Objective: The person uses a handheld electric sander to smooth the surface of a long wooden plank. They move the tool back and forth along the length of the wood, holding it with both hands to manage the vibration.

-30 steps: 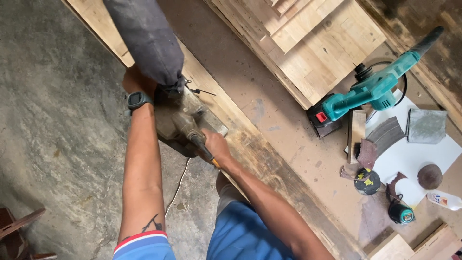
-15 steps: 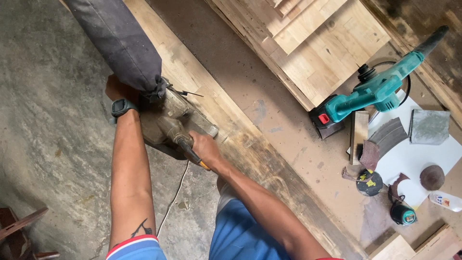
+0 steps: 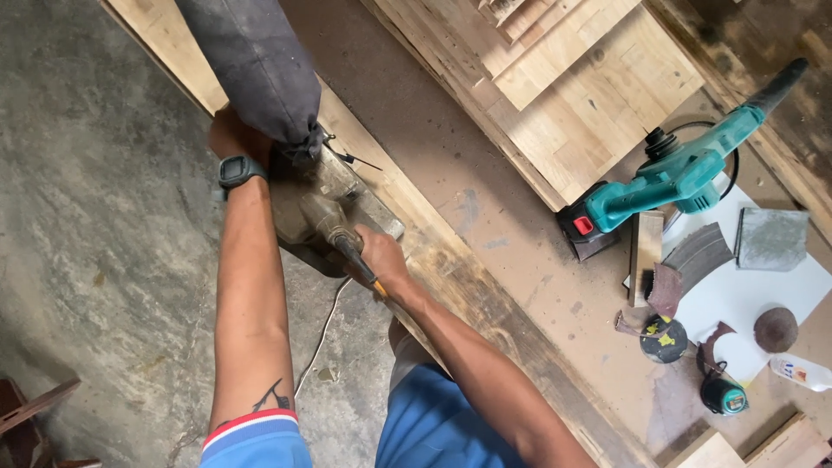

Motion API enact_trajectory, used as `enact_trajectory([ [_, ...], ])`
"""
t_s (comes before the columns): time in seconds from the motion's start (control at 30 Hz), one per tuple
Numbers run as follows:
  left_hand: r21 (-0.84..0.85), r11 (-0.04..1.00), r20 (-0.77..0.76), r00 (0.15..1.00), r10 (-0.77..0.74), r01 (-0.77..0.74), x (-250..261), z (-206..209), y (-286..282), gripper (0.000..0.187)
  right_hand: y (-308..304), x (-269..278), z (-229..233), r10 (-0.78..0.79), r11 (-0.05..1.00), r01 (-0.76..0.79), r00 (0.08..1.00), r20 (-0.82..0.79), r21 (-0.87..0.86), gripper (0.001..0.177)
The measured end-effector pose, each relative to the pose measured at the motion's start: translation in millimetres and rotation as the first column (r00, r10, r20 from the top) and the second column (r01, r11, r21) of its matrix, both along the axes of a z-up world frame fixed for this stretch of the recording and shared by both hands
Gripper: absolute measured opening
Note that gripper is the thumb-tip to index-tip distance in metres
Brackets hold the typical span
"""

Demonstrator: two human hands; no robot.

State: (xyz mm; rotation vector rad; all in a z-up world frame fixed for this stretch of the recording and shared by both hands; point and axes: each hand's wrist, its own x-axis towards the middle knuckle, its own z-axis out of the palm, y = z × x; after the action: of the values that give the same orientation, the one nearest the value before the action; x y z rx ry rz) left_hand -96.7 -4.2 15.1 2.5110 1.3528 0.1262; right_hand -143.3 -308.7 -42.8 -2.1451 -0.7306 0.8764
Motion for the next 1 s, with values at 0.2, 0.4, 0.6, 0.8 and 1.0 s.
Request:
enact_trajectory([
  [0.2,0.079,0.995,-0.124,0.991,-0.053,0.063,39,-29,2,0.031,-13,30,11,-0.049,0.998,0.056,0.985,-0.167,0.039,0.012],
  [0.4,-0.005,0.997,-0.119,0.99,-0.077,0.077,88,-26,-17,0.023,-27,63,55,-0.16,0.984,0.173,0.962,-0.222,0.043,0.011],
  [0.6,0.018,0.994,-0.076,0.991,-0.108,0.11,127,-29,-36,0.028,-44,86,43,-0.135,0.985,0.131,0.99,0.029,0.113,0.03],
  [0.8,-0.005,0.991,-0.046,0.99,-0.132,0.132,148,-39,-50,0.039,-59,95,30,-0.151,0.976,0.126,0.98,0.132,0.178,0.032],
  [1.0,0.025,0.978,0.046,0.977,-0.208,0.207,142,-28,-66,0.033,-68,86,6,-0.2,0.974,0.187,0.975,0.093,0.131,0.025],
])
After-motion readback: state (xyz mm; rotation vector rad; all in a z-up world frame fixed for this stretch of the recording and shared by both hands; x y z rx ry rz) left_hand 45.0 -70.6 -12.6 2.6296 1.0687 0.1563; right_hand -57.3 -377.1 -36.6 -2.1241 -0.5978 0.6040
